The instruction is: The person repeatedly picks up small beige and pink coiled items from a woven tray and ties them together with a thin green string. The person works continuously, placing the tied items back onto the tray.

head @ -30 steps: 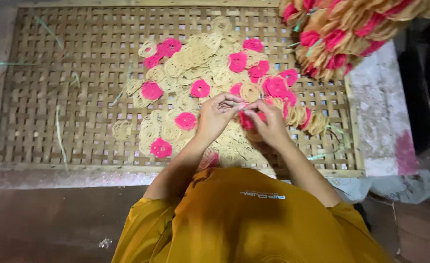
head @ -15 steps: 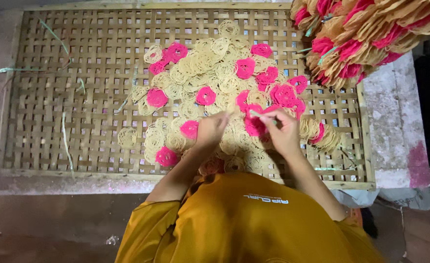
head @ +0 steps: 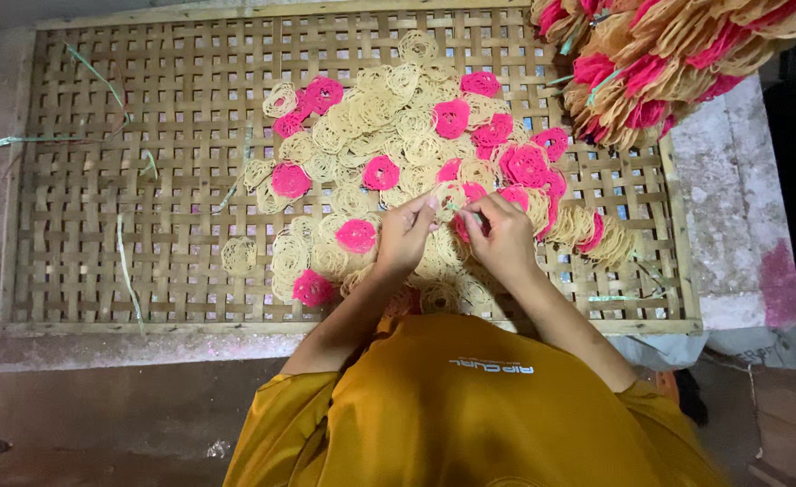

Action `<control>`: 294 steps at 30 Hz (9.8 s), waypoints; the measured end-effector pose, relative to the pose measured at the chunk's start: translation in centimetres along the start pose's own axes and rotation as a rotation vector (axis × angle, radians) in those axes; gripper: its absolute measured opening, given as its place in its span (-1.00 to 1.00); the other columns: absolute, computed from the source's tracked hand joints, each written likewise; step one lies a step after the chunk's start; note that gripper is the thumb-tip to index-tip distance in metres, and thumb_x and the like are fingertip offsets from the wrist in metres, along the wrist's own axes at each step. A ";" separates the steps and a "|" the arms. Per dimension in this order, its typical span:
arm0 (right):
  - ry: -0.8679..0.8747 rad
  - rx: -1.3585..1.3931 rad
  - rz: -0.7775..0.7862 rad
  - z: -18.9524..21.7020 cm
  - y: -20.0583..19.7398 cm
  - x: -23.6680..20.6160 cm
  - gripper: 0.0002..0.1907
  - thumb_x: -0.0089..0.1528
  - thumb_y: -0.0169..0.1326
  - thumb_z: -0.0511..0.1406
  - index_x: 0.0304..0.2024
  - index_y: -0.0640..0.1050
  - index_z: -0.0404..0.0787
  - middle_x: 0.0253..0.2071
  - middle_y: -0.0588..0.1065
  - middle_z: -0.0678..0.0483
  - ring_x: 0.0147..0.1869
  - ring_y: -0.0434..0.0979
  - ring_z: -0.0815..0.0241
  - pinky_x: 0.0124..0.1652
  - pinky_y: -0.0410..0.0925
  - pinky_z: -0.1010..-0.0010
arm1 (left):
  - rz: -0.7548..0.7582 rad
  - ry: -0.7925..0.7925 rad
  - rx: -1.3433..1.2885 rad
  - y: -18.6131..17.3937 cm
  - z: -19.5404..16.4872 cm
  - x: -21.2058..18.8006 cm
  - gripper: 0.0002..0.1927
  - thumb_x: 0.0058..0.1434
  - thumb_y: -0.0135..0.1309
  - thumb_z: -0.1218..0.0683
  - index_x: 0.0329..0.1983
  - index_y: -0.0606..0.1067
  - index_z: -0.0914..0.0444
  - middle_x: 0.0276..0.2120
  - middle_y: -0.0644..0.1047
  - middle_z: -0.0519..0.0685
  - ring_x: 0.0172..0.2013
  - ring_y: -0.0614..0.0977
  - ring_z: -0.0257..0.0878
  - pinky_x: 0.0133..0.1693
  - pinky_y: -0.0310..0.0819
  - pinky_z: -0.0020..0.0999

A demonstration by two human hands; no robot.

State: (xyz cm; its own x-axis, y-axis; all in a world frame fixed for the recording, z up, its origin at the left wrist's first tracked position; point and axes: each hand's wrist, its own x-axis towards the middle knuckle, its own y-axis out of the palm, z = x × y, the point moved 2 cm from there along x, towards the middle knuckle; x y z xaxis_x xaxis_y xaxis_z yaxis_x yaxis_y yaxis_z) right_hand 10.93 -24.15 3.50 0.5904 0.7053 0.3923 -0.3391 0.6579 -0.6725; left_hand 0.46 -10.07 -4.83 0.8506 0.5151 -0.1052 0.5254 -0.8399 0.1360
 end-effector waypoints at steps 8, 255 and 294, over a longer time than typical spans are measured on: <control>0.069 0.027 0.002 0.7 -0.1 0.0 -0.91 0.23 0.26 -0.36 -0.28 0.61 -0.25 -0.37 0.56 -0.04 -0.42 0.54 0.01 -0.32 0.36 0.24 | -0.051 -0.001 -0.039 0.9 -1.0 0.1 -0.59 0.50 -0.10 0.05 0.30 0.46 0.34 -0.12 0.60 -0.07 -0.13 0.61 -0.37 -0.04 0.62 -0.35; 0.116 0.051 0.000 -0.8 1.0 1.1 -0.90 0.28 0.20 -0.31 -0.28 0.65 -0.23 -0.42 0.60 -0.03 -0.42 0.59 0.03 -0.29 0.34 0.24 | 0.062 0.080 -0.048 1.6 -2.9 1.7 -0.68 0.34 -0.06 0.33 0.16 0.40 0.46 -0.05 0.59 0.11 -0.06 0.61 -0.33 -0.04 0.50 -0.52; -0.070 -0.202 -0.127 0.3 -0.4 0.5 -0.91 0.22 0.28 -0.34 -0.21 0.70 -0.13 -0.32 0.58 0.09 -0.37 0.48 0.12 -0.20 0.25 0.28 | 0.039 0.120 0.058 2.3 -3.0 0.9 -0.56 0.30 -0.05 0.38 0.26 0.40 0.45 0.05 0.58 0.11 0.04 0.63 -0.25 0.10 0.53 -0.45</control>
State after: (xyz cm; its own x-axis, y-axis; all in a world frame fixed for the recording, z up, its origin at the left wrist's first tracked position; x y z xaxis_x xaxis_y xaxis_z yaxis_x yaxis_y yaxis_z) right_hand 11.20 -23.97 4.18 0.5644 0.6416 0.5194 -0.1082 0.6813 -0.7239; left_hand 2.54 -11.01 -1.61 0.8684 0.4956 0.0181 0.4928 -0.8664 0.0806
